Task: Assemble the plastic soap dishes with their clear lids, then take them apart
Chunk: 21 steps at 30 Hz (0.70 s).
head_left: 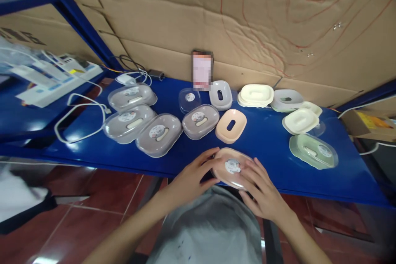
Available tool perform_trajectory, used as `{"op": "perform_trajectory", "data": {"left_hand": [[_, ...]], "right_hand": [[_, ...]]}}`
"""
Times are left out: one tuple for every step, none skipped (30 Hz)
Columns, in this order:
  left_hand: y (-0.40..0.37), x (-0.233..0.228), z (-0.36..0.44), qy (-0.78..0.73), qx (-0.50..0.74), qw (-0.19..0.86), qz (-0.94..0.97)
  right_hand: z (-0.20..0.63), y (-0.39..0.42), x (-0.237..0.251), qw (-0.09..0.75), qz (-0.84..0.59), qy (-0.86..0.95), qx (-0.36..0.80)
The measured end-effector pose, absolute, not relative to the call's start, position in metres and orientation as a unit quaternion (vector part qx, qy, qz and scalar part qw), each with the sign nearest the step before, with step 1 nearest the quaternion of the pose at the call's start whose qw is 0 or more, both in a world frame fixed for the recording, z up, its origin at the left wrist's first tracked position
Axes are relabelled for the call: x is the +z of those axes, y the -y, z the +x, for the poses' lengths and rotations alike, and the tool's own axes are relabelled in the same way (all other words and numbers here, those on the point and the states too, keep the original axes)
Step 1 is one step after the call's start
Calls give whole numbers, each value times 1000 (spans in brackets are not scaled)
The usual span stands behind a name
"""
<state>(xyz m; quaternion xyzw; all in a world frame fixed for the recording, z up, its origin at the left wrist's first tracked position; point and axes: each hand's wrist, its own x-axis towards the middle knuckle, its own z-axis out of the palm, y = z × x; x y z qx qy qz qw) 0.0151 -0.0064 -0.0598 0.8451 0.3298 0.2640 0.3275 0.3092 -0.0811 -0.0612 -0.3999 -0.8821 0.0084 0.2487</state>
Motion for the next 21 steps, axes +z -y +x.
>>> {"op": "perform_trajectory", "data": {"left_hand": [[6,-61,14,-332,264,330,843],[6,-63,14,-332,263,332,843],[6,-64,15,-333,262,333,843],[6,-65,15,-333,261,334,842],[6,-65,16,-334,260,334,842],[6,-65,16,-335,260,333,842],[6,-64,17,-335,258,332,843],[7,-64,17,-334,252,330,846],[8,-63,17,-333,242,325,851],[9,-62,17,-333,230,318,857],[10,-62,17,-332,218,309,864],[10,-61,16,-331,207,300,871],[11,-61,17,-330,197,291,876],[11,-60,17,-330,193,283,880],[11,-60,18,-329,192,277,882],[11,-60,19,-330,193,274,883],[11,-60,20,-330,196,271,883],[11,-60,21,-331,201,269,882],[12,-61,22,-332,205,266,882],[12,-61,23,-331,206,264,882],[12,-62,23,-330,206,262,883]], "right_hand": [[308,81,-62,248,-400,882,9],[308,80,-63,252,-403,880,12],[307,79,-63,259,-407,876,16],[306,78,-63,266,-411,872,19],[306,78,-63,272,-415,868,21],[305,77,-63,275,-419,865,20],[305,77,-63,277,-422,863,15],[306,77,-64,280,-425,861,9],[307,77,-64,284,-430,857,1],[308,79,-64,289,-435,853,-7],[310,81,-64,293,-442,848,-15],[312,83,-64,294,-451,843,-21],[314,85,-64,291,-460,838,-25],[315,87,-64,284,-472,834,-28],[315,89,-64,273,-484,831,-31],[315,91,-64,263,-495,828,-31],[314,92,-64,253,-505,824,-28],[313,93,-64,247,-514,821,-22],[312,92,-65,246,-522,816,-12],[311,92,-65,250,-528,811,0],[311,91,-66,256,-533,807,13]]}}
